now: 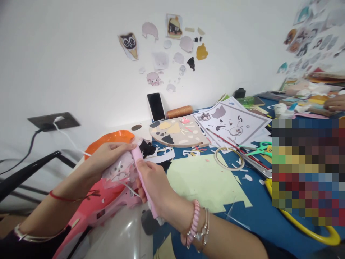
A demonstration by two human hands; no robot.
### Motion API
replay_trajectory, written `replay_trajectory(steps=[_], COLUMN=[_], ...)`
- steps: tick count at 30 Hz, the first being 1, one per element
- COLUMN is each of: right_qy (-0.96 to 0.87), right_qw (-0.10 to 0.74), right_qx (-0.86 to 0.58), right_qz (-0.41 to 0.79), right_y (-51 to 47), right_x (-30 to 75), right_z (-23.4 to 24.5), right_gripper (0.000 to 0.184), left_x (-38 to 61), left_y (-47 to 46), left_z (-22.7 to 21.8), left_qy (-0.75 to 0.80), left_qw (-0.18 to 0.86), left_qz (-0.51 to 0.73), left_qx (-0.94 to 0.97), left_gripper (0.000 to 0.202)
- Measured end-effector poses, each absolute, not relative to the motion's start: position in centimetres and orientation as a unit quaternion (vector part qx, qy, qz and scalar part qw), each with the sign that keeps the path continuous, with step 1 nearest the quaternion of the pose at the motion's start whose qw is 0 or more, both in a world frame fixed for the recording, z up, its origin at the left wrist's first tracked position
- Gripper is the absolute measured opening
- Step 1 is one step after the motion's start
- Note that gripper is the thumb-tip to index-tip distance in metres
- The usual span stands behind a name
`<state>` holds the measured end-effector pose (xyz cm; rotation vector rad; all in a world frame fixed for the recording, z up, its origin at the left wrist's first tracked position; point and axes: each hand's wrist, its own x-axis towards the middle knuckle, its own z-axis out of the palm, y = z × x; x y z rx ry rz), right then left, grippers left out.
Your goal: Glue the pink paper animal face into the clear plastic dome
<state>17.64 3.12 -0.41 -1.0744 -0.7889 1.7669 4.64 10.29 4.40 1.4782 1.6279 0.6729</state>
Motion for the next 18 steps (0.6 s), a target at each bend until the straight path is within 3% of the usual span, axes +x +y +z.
replay_trajectory(steps=[18], right_qy=[-0.342], right_qw=[0.47], right_qx=[-0.429], right_qz=[0.692], right_y=[3.09], right_x=[17.4], right_z=[-0.67], right_gripper=[0.035], left_x=[4.41], left_y=[10.1], left_z=[4.48], left_qy=[0.652], left_qw=[0.397], left_qz=[0.267], left_qx=[0.588], left_gripper=[0.036])
